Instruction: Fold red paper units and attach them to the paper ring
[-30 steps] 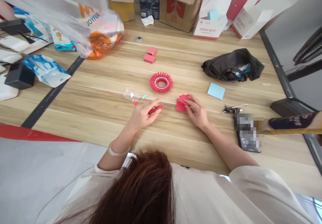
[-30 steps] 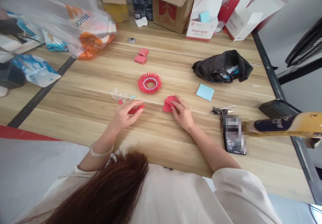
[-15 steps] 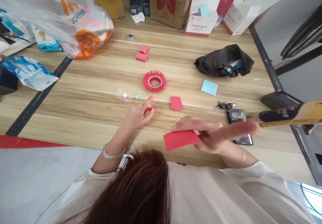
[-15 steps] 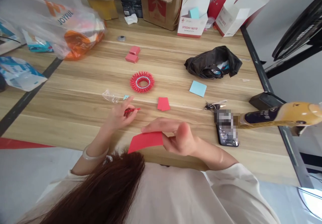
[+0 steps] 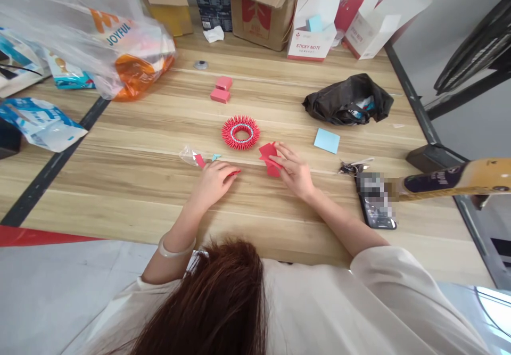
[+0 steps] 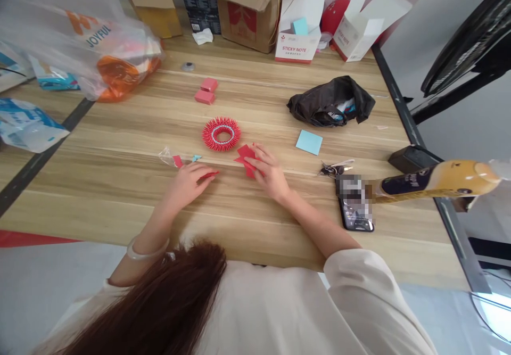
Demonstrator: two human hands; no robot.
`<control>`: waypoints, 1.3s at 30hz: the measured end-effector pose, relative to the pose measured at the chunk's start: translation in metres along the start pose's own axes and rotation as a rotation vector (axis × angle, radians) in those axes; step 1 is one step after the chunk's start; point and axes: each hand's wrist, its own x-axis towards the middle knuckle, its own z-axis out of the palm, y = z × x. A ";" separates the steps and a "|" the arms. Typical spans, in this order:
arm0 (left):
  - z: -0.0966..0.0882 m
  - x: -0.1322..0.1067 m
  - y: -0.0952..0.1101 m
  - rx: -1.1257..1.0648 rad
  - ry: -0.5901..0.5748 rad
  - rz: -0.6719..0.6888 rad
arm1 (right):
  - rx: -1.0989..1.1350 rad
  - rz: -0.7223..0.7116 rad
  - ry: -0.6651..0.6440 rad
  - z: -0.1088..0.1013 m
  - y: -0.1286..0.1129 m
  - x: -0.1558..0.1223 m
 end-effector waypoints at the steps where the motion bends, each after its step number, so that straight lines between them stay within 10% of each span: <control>1: 0.001 0.000 -0.001 0.000 -0.029 -0.005 | -0.023 -0.011 0.008 0.000 -0.001 -0.001; 20: -0.007 -0.001 0.035 -0.405 -0.051 0.005 | 0.494 0.216 -0.253 0.021 -0.029 -0.013; 39: 0.004 -0.002 0.040 -0.551 0.044 -0.149 | 1.043 0.747 0.000 0.037 -0.037 -0.011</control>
